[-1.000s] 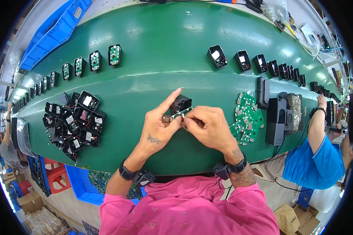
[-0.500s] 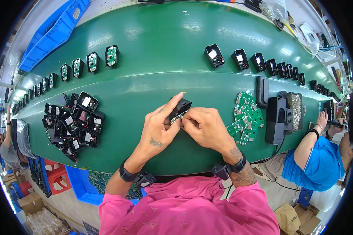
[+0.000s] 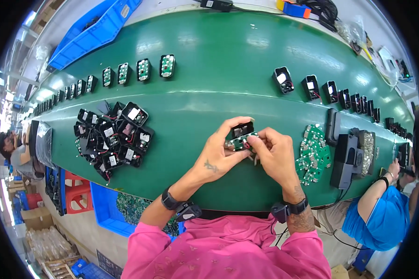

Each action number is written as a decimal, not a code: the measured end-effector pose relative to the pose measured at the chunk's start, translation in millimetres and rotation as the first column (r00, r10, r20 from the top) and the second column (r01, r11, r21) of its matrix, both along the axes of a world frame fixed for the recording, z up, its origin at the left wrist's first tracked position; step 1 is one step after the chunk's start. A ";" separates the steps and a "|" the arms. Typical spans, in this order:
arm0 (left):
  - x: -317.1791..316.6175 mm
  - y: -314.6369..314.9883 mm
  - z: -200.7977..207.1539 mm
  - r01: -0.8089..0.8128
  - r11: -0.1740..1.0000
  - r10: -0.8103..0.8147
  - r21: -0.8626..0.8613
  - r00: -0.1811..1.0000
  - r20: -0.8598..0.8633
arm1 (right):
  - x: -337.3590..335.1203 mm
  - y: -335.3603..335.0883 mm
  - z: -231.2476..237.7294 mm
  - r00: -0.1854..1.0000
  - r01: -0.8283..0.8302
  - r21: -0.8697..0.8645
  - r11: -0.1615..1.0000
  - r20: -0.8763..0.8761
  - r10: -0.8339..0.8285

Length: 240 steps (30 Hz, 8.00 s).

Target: The person picks up a black casing and a green circuit board by hand, fits the board into the casing, and presses them together. After assembling the unit, the person places it onto the conveyor belt and repeats the process.

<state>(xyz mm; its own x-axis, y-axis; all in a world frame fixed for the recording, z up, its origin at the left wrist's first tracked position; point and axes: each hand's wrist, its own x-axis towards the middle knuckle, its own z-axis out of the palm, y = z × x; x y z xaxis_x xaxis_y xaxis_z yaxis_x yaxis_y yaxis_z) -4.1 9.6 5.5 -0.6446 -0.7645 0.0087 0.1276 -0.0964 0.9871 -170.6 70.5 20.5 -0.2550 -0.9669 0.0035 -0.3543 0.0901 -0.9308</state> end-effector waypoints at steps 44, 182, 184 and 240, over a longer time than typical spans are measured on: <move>3.6 -2.8 12.2 -0.023 1.000 0.023 0.021 1.000 -0.014 | 3.9 1.5 9.3 0.999 0.021 -0.024 1.000 0.036 -0.020; 31.6 -38.7 -14.6 -0.032 0.872 0.133 -0.488 0.976 0.175 | -45.8 77.4 24.2 0.818 -0.056 0.171 0.984 0.573 -0.053; 30.9 -41.3 -12.3 -0.060 0.888 0.126 -0.456 0.985 0.116 | -30.7 66.1 25.1 0.778 -0.066 0.190 0.980 0.624 -0.069; 17.7 -23.0 -5.3 -0.062 0.991 0.086 -0.115 0.973 0.214 | -7.5 -6.9 6.8 0.746 -0.186 -0.020 0.982 0.648 0.154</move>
